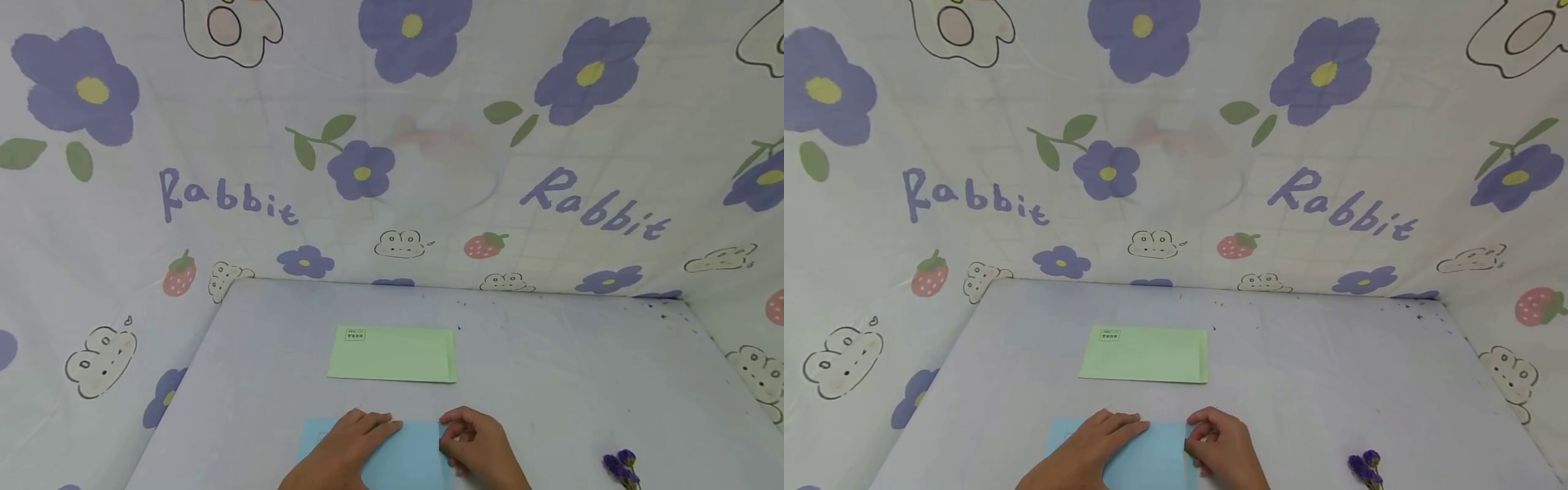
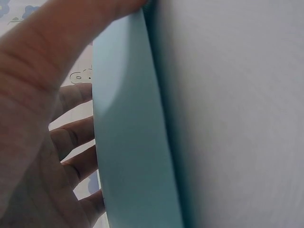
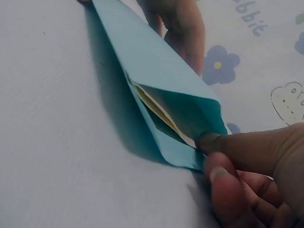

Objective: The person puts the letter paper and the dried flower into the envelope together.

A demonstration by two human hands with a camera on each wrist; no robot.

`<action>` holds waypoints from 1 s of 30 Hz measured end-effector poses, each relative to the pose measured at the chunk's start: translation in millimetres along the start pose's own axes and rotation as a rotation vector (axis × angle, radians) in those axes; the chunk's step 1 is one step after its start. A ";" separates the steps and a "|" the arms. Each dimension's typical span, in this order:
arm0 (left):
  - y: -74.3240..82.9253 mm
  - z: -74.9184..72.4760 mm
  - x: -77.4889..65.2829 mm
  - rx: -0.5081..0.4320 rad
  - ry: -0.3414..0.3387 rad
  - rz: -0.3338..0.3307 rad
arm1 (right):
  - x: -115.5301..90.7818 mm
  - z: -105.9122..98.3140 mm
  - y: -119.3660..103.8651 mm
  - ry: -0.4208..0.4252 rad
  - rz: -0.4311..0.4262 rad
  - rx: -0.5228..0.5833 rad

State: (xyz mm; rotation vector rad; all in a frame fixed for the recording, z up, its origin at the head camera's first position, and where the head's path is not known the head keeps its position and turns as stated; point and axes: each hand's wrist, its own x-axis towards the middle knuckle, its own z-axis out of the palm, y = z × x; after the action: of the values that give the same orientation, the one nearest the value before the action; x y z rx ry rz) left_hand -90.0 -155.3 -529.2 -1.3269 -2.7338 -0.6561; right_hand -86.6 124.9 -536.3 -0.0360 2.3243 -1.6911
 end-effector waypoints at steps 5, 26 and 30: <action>-0.4 0.7 0.0 -0.005 0.003 0.005 | 4.9 9.5 -3.0 0.119 -0.048 -0.215; 3.9 4.4 0.4 -0.027 -0.022 -0.043 | -19.9 -60.4 -5.5 0.310 0.022 -0.491; 2.0 6.0 0.1 -0.047 0.022 -0.010 | -47.1 -122.5 7.1 0.578 0.132 -0.525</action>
State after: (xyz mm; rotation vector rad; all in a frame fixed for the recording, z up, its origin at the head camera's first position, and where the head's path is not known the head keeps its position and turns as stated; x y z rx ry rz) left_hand -87.7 -151.8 -534.0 -1.3080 -2.7260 -0.7354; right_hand -68.1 249.5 -498.7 0.5596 3.0454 -1.0775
